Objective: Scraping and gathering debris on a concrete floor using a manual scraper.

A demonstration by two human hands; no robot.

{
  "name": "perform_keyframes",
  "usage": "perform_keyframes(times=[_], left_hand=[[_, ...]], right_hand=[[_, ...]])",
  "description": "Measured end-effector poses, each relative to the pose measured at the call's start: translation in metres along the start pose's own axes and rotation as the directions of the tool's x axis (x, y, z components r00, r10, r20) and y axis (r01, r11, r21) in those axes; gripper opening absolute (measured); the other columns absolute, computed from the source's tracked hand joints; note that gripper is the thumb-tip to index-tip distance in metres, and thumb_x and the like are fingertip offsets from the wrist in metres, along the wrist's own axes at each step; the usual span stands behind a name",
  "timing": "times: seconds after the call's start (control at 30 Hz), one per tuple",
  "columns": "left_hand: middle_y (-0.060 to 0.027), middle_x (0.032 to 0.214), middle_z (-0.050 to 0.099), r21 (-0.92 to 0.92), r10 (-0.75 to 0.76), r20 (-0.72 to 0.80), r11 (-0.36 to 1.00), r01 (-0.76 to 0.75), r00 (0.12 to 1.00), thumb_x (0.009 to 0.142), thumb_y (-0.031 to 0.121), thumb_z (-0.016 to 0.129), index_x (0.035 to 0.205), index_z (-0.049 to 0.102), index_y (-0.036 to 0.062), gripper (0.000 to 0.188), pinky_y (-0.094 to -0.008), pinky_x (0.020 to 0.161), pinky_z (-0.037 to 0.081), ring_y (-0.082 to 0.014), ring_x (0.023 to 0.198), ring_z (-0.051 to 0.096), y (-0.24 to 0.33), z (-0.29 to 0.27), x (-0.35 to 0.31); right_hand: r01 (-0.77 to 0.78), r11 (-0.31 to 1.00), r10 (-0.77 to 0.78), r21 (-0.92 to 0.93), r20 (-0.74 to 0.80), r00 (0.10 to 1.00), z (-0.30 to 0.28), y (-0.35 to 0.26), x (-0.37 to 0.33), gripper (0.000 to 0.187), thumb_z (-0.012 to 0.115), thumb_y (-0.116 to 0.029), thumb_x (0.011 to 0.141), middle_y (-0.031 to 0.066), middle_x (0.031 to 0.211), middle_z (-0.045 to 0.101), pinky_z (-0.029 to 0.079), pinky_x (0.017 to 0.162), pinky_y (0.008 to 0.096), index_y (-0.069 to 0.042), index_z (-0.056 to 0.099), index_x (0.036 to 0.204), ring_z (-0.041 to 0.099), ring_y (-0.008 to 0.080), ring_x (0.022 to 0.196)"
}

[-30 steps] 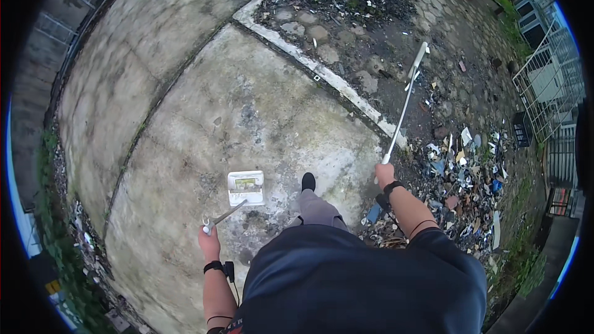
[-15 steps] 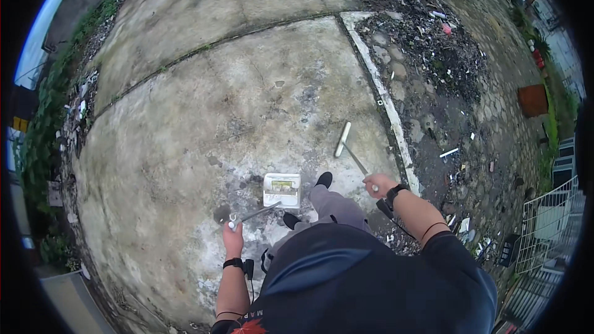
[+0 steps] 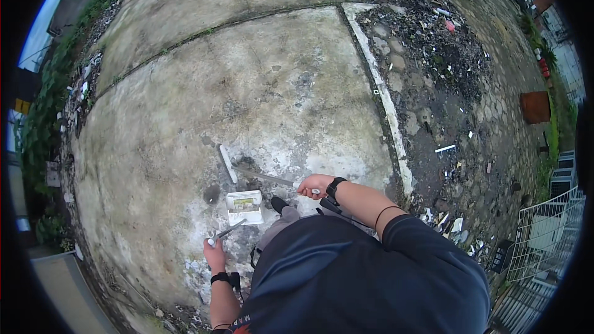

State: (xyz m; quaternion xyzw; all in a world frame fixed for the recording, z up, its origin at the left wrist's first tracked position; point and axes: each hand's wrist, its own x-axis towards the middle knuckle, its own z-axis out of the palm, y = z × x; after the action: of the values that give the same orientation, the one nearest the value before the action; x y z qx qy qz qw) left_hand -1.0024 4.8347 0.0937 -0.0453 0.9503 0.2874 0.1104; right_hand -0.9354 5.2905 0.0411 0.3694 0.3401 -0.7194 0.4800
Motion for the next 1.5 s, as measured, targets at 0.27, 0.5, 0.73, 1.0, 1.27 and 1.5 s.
perform_keyframes(times=[0.27,0.5,0.73,1.0,1.27,1.5], left_hand=[[-0.0185,0.083,0.062,0.054,0.049,-0.076,0.998,-0.045,0.996,0.082,0.018,0.064,0.090,0.055,-0.0012,0.022,-0.0397,0.069,0.045,-0.0334,0.074,0.058,0.076,0.054,-0.030],[-0.0195,0.085,0.062,0.133,0.120,-0.089,0.985,-0.107,0.989,0.083,0.018,0.064,0.092,0.056,-0.0024,0.024,-0.0404,0.072,0.045,-0.0344,0.077,0.059,0.160,0.097,-0.031],[-0.0182,0.092,0.065,-0.012,0.209,-0.077,0.978,-0.210,0.975,0.084,0.017,0.063,0.100,0.058,-0.0017,0.025,-0.0380,0.076,0.046,-0.0319,0.085,0.061,0.215,0.113,-0.017],[-0.0170,0.093,0.066,-0.111,0.195,-0.012,0.974,-0.195,0.981,0.083,0.019,0.065,0.099,0.058,-0.0015,0.027,-0.0384,0.077,0.046,-0.0297,0.086,0.062,0.236,0.147,0.037],[-0.0179,0.091,0.065,-0.160,0.234,0.114,0.964,-0.214,0.966,0.082,0.018,0.066,0.101,0.057,-0.0028,0.030,-0.0373,0.077,0.046,-0.0293,0.084,0.063,0.263,0.173,0.090],[-0.0141,0.088,0.064,-0.037,0.205,0.015,0.978,-0.205,0.979,0.082,0.015,0.066,0.100,0.056,-0.0027,0.027,-0.0352,0.074,0.046,-0.0244,0.080,0.061,0.251,0.177,0.139]], right_hand=[[-0.032,0.910,0.138,0.414,-0.228,0.964,-0.246,0.210,-0.125,0.024,0.058,-0.012,0.084,-0.0076,0.053,0.041,0.028,0.041,0.0220,-0.011,0.045,0.065,0.039,0.0020,0.041],[0.174,0.938,0.079,0.300,-0.674,0.735,-0.362,0.365,-0.256,0.018,0.062,-0.010,0.077,0.0017,0.055,0.055,0.034,0.037,0.0324,-0.006,0.056,0.061,0.049,0.0180,0.041],[-0.440,0.386,-0.674,-0.811,-0.574,0.465,-0.393,0.334,-0.193,0.014,0.067,-0.011,0.047,0.0092,0.065,0.064,0.051,0.059,0.0392,-0.016,0.065,0.060,0.064,0.0311,0.069],[0.411,0.902,-0.386,-0.133,-0.674,0.630,-0.333,0.191,-0.139,0.003,0.060,-0.008,0.072,0.0079,0.058,0.057,0.045,0.047,0.0344,-0.007,0.058,0.071,0.058,0.0235,0.054],[0.193,0.891,-0.073,0.410,-0.291,0.954,-0.264,0.021,-0.144,0.018,0.057,-0.013,0.086,-0.0041,0.055,0.047,0.031,0.039,0.0243,-0.009,0.049,0.070,0.043,0.0052,0.044],[0.126,0.987,-0.089,0.102,-0.307,0.947,-0.224,-0.083,-0.124,0.017,0.059,-0.018,0.086,-0.0098,0.058,0.048,0.033,0.050,0.0217,-0.014,0.054,0.070,0.043,0.0010,0.048]])
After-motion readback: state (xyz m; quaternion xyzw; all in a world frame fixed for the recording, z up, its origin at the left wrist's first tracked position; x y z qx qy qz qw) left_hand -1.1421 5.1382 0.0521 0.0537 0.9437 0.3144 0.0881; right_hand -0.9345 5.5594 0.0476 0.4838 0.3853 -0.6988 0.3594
